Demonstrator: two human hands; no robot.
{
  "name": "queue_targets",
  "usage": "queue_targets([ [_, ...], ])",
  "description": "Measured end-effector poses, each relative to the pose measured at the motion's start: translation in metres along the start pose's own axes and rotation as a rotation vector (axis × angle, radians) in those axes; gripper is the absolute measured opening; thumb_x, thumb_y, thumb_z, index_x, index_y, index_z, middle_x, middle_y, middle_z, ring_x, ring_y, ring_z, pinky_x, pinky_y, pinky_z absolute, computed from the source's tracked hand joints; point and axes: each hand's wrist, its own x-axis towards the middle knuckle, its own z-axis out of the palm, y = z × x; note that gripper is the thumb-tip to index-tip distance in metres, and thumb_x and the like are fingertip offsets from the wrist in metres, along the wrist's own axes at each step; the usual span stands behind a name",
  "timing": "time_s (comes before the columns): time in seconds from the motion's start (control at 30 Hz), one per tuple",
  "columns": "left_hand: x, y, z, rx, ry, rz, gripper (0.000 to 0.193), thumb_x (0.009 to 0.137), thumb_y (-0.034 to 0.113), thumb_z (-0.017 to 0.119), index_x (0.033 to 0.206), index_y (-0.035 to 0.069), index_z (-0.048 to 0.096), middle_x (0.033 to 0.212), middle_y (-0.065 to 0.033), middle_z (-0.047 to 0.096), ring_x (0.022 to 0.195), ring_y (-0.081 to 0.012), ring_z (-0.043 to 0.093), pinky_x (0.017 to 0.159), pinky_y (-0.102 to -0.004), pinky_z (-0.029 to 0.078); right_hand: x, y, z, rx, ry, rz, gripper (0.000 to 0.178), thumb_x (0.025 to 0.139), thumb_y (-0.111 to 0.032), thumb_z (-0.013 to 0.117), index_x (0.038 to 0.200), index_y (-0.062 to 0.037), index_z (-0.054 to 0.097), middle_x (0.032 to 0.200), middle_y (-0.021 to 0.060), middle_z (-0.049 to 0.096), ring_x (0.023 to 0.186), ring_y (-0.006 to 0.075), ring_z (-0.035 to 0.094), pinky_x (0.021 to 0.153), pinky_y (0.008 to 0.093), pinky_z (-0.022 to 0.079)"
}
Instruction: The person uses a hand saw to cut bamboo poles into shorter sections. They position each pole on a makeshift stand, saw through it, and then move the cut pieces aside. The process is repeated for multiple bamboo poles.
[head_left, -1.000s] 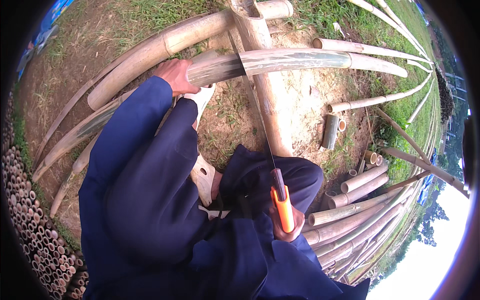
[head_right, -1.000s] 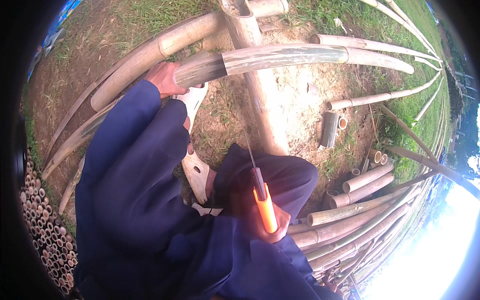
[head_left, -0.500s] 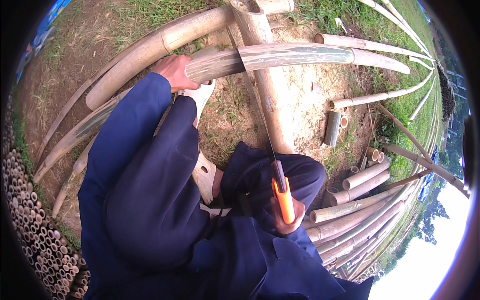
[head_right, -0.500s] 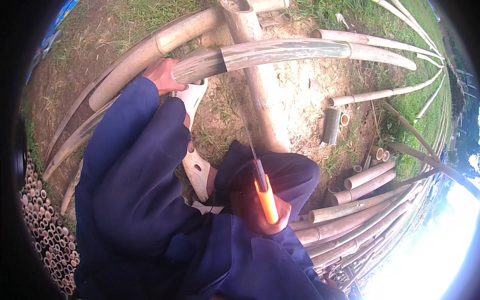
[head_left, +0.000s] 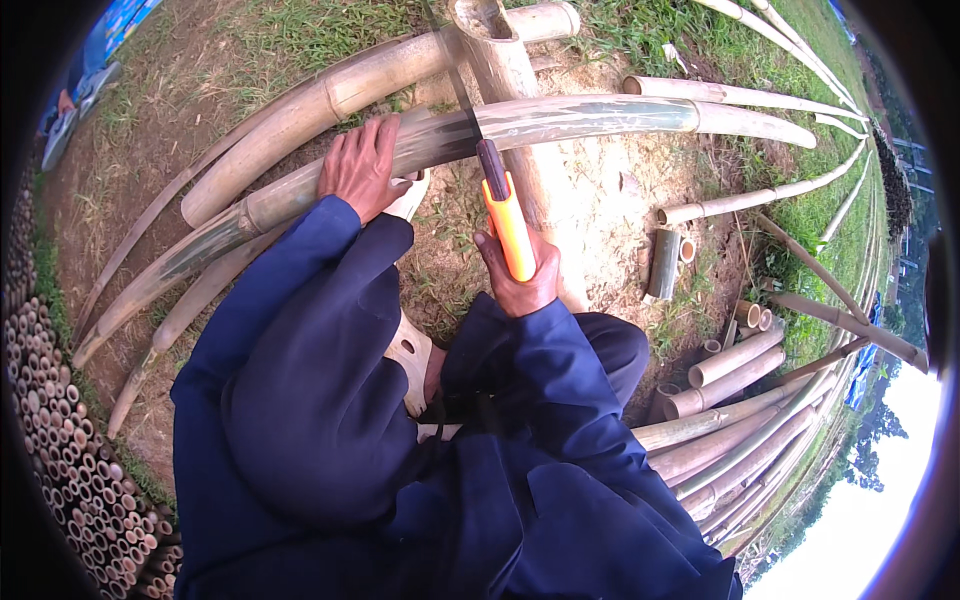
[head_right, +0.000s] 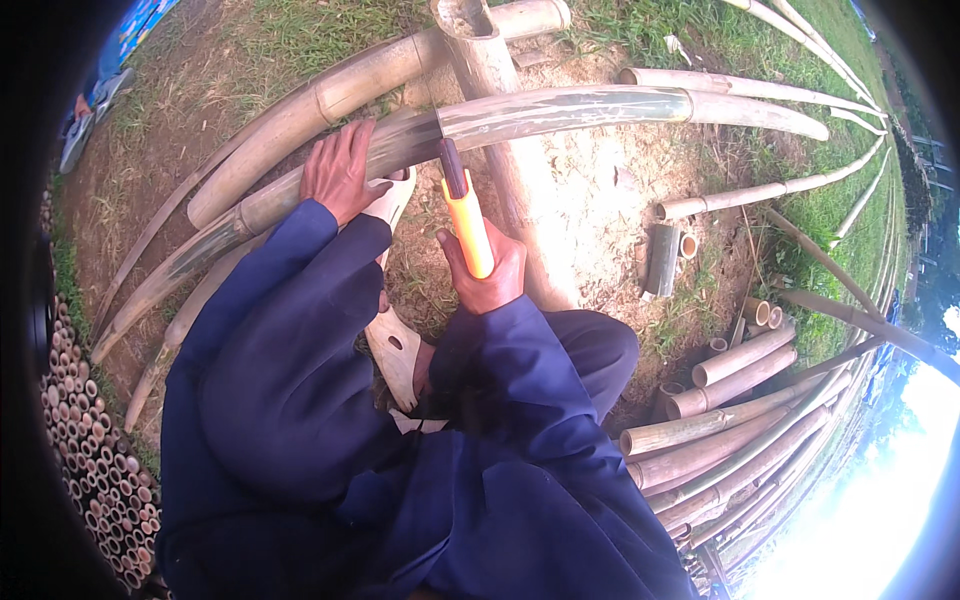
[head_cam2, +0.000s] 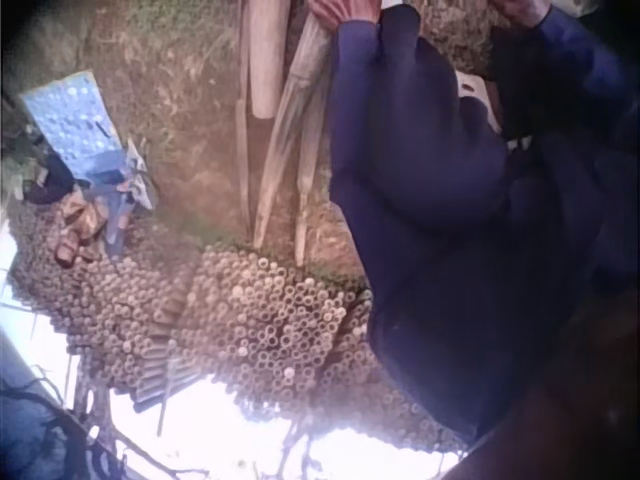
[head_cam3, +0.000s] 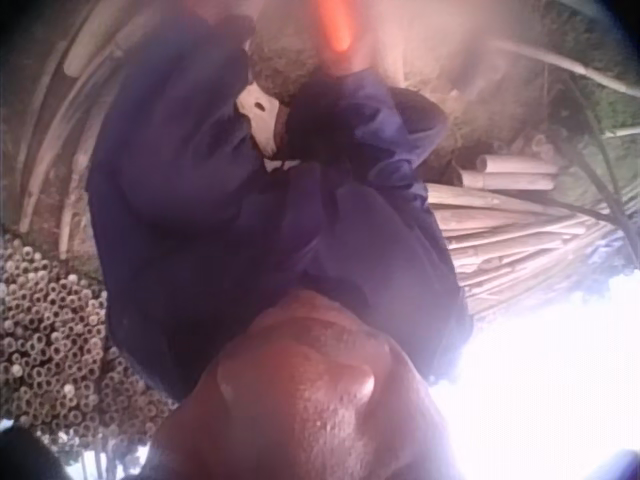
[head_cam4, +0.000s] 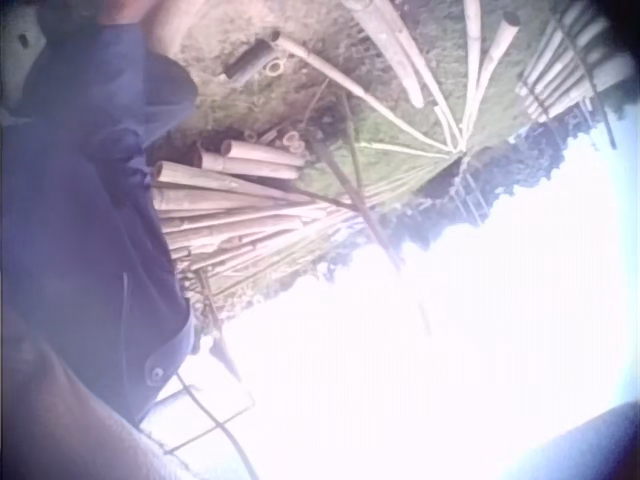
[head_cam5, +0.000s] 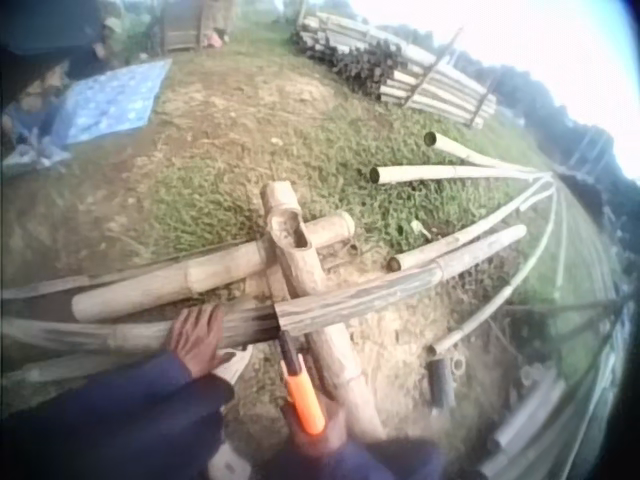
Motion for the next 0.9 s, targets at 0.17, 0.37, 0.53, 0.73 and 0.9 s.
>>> queue_targets([
  [0.17, 0.024, -0.005, -0.014, -0.105, -0.278, -0.129, 0.073, 0.076, 0.046, 0.083, 0.125, 0.0, 0.055, 0.109, -0.0242, 0.069, 0.098, -0.0419, 0.071, 0.085, -0.0499, 0.056, -0.033, -0.035, -0.029, -0.089, -0.052, 0.161, 0.016, 0.091, -0.008, 0.077, 0.103, 0.0014, 0.071, 0.072, 0.0135, 0.067, 0.062, 0.0196, 0.064, 0.063, 0.0333, 0.053],
  [0.37, 0.031, -0.021, -0.023, -0.179, -0.374, -0.134, 0.066, 0.076, 0.046, 0.081, 0.116, -0.001, 0.056, 0.097, -0.0264, 0.072, 0.093, -0.0459, 0.072, 0.086, -0.0545, 0.056, -0.145, -0.069, -0.101, -0.198, -0.085, 0.122, 0.029, 0.091, -0.001, 0.073, 0.119, 0.0044, 0.072, 0.091, 0.0159, 0.076, 0.083, 0.0189, 0.076, 0.076, 0.0311, 0.057],
  [0.53, 0.04, -0.01, -0.021, -0.179, -0.356, -0.122, 0.064, 0.074, 0.043, 0.081, 0.115, 0.001, 0.057, 0.098, -0.0255, 0.073, 0.097, -0.0451, 0.072, 0.088, -0.0547, 0.056, 0.008, -0.026, -0.019, 0.011, -0.034, 0.115, 0.019, 0.095, -0.013, 0.073, 0.087, 0.0021, 0.065, 0.065, 0.0082, 0.061, 0.057, 0.0141, 0.051, 0.056, 0.0366, 0.045],
  [0.73, 0.046, -0.016, -0.039, -0.202, -0.502, -0.159, 0.065, 0.073, 0.043, 0.082, 0.117, 0.0, 0.059, 0.104, -0.0267, 0.073, 0.101, -0.0442, 0.072, 0.09, -0.054, 0.056, -0.067, -0.029, -0.049, -0.106, -0.026, 0.095, 0.024, 0.092, -0.008, 0.074, 0.113, 0.0021, 0.072, 0.078, 0.0133, 0.071, 0.069, 0.0203, 0.07, 0.067, 0.0341, 0.055],
  [0.9, 0.043, -0.026, -0.029, -0.225, -0.484, -0.157, 0.064, 0.069, 0.042, 0.084, 0.11, 0.0, 0.06, 0.098, -0.0272, 0.073, 0.098, -0.045, 0.072, 0.09, -0.0545, 0.056, -0.097, -0.024, -0.063, -0.159, -0.023, 0.057, 0.022, 0.092, -0.004, 0.072, 0.112, 0.0043, 0.071, 0.078, 0.0114, 0.071, 0.068, 0.0198, 0.07, 0.067, 0.0321, 0.055],
])
